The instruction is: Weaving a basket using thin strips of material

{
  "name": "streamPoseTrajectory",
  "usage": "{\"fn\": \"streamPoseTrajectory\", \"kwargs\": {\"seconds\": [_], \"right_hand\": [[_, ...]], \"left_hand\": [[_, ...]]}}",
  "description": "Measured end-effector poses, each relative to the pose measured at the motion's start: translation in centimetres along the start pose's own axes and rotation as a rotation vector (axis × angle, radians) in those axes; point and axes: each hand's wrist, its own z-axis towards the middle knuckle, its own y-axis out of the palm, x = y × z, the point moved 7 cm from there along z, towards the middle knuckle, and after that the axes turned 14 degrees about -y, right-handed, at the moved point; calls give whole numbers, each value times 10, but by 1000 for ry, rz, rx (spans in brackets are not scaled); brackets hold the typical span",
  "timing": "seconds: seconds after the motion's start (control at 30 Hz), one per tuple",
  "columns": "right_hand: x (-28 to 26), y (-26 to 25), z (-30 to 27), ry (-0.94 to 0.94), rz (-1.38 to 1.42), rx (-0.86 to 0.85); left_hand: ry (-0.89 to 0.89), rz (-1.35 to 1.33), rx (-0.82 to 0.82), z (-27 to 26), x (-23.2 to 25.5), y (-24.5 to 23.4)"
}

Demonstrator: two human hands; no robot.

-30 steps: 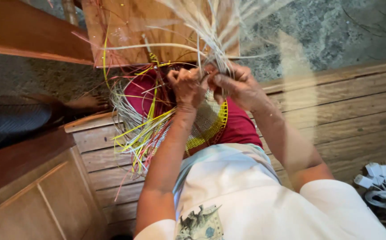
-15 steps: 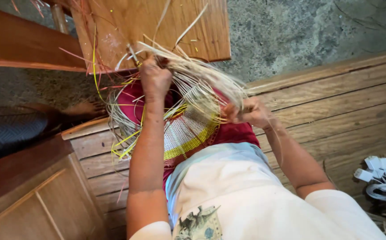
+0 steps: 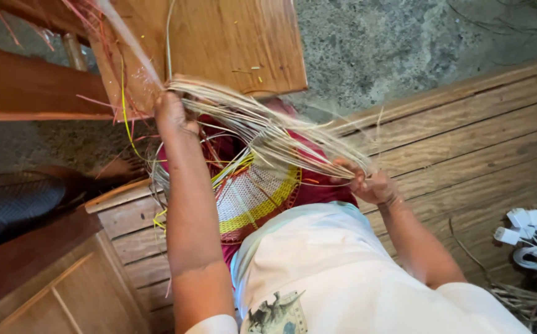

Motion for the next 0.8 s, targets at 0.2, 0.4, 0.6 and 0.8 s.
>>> {"fn": "streamPoseTrajectory", "kwargs": {"seconds": [0.2,0.4,0.6,0.8], "right_hand": [[-9,-29,-44,-82,3,89],[-74,-163,-173,304,-442,904],[-225,-168,-210,1279,-2039,805],[-265,-28,-56,432,-2467,498]], "left_hand": [[-165,-175,-48,-21,13,6],[212,306,25,-126,78,48],[513,855,-254,-170,138,54],[897,1263,147,-279,122,-15]]}}
